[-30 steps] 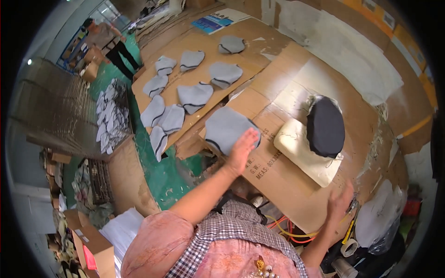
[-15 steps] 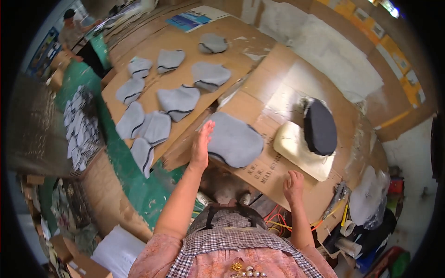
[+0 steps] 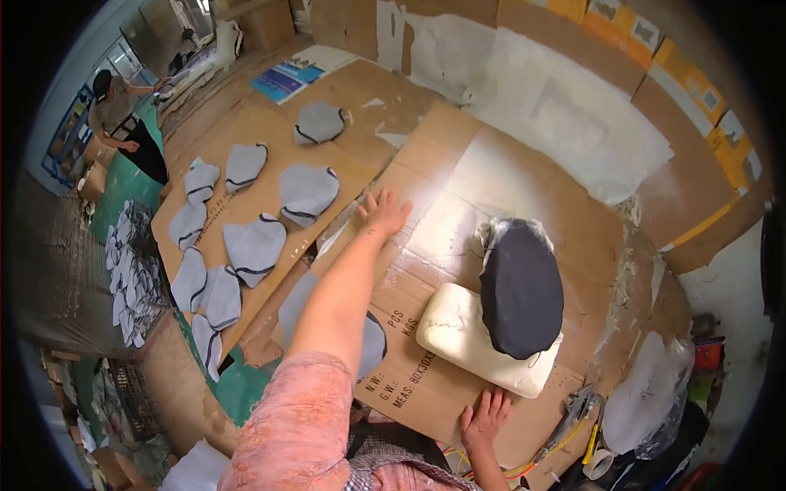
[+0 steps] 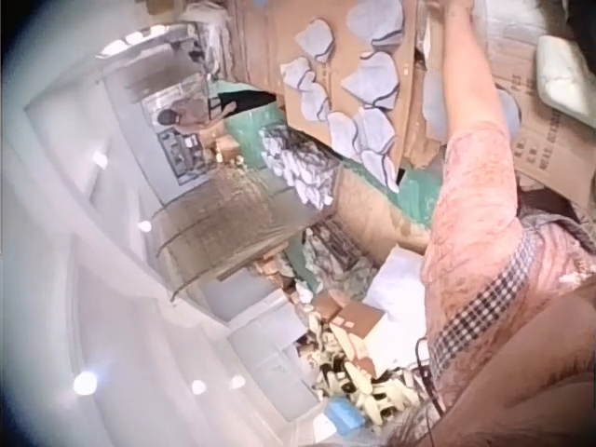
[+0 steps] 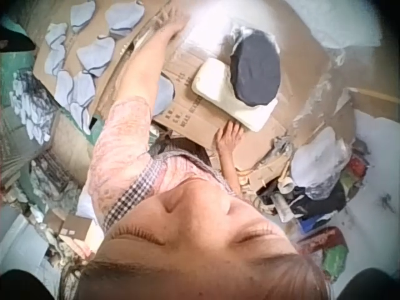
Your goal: Apply spray adhesive to fabric parts on a workbench and organize them on a drying rack.
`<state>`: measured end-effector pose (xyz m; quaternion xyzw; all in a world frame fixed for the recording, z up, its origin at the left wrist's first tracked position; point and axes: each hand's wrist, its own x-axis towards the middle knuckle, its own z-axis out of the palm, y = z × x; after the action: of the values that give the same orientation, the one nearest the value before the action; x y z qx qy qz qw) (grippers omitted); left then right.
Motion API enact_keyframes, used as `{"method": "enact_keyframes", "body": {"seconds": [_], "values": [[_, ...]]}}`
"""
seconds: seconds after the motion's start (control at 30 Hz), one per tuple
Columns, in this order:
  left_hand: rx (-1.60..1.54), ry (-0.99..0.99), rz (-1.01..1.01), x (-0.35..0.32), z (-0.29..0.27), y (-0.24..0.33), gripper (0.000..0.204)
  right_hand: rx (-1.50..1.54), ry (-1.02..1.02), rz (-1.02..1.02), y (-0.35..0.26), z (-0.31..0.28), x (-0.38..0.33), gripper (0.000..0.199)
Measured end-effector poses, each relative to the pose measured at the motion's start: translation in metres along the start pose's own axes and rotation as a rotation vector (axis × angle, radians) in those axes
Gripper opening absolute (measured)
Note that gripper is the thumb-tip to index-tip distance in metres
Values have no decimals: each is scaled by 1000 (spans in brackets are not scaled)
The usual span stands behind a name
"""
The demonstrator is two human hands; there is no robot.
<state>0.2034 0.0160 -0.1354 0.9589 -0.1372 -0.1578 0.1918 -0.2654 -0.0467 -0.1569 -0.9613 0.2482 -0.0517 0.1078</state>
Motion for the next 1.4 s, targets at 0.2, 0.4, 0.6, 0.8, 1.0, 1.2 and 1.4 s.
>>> {"method": "enact_keyframes", "body": {"seconds": [0.2, 0.4, 0.6, 0.8, 1.0, 1.2, 1.4], "values": [[166, -34, 10, -44, 38, 20, 76, -54, -19, 62, 7, -6, 7, 57], [293, -250, 65, -99, 32, 9, 77, 19, 16, 18, 10, -6, 8, 52], [-335, -267, 235, -170, 47, 51, 71, 46, 32, 15, 5, -12, 6, 54], [-533, -90, 131, -189, 67, 49, 74, 70, 4, 33, 5, -12, 4, 55], [-1298, -219, -264, -183, 74, 51, 66, 56, 33, 26, 10, -11, 3, 55], [-1379, -131, -449, -164, 92, 47, 57, 53, 41, 31, 13, -9, 3, 56], [-1679, 39, -603, -160, 84, 29, 57, 75, 89, -64, 8, -8, 1, 54]]}}
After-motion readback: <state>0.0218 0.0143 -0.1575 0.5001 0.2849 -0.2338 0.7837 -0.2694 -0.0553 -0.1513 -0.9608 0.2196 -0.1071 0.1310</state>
